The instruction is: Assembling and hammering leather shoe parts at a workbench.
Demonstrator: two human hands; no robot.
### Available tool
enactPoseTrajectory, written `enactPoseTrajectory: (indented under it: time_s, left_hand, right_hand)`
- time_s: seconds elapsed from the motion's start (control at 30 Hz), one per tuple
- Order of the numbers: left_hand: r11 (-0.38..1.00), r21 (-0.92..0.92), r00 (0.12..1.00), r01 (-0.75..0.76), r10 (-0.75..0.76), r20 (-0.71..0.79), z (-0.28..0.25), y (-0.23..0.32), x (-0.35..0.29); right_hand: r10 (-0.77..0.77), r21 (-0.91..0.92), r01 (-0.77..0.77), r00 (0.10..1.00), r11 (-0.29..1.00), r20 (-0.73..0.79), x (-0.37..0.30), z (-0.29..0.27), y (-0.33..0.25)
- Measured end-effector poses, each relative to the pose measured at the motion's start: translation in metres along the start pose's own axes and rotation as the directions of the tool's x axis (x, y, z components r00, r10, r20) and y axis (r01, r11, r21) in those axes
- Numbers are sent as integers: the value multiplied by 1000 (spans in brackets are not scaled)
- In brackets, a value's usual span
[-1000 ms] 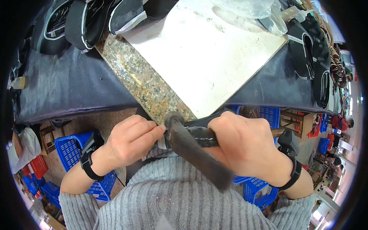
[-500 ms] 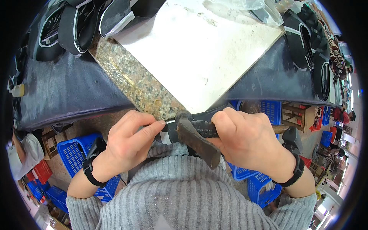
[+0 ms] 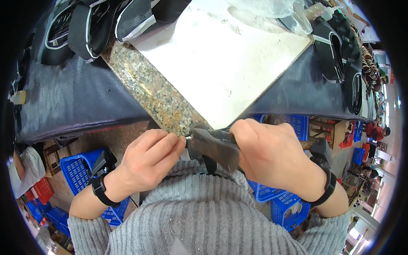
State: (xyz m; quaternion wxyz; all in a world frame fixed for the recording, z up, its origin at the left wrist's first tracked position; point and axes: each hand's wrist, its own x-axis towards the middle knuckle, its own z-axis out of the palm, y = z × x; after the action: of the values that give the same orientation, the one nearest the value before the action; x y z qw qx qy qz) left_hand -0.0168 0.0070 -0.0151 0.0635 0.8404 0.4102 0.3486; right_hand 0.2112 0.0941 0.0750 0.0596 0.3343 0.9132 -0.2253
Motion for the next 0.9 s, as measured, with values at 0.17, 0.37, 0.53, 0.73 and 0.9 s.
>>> enactPoseTrajectory:
  time_s: [0.17,0.37,0.53,0.73,0.9]
  left_hand:
    - [1000,1,999,20,-20,29,-5,2,2]
    - [939,-209,955,272,-291,-65,2,1,0]
    - [987,-130,995,92,-97,-37,2,-5,-5]
    - [1000,-7,996,-16,16,-82,3,1,-3]
    - [1000,-3,997,-14,13,-82,5,0,-4]
  right_hand:
    - [-33,106,43,995,993,-91,-1,8,4]
    - [1,57,-2,1000,998,20,-2,5,3]
    - [-27,3,27,999,1000,17,-2,6,7]
    - [-123,12,125,986,992,-113,4,-5,-1]
    - [-12,-4,12,998,1000,58,6,-1,-4]
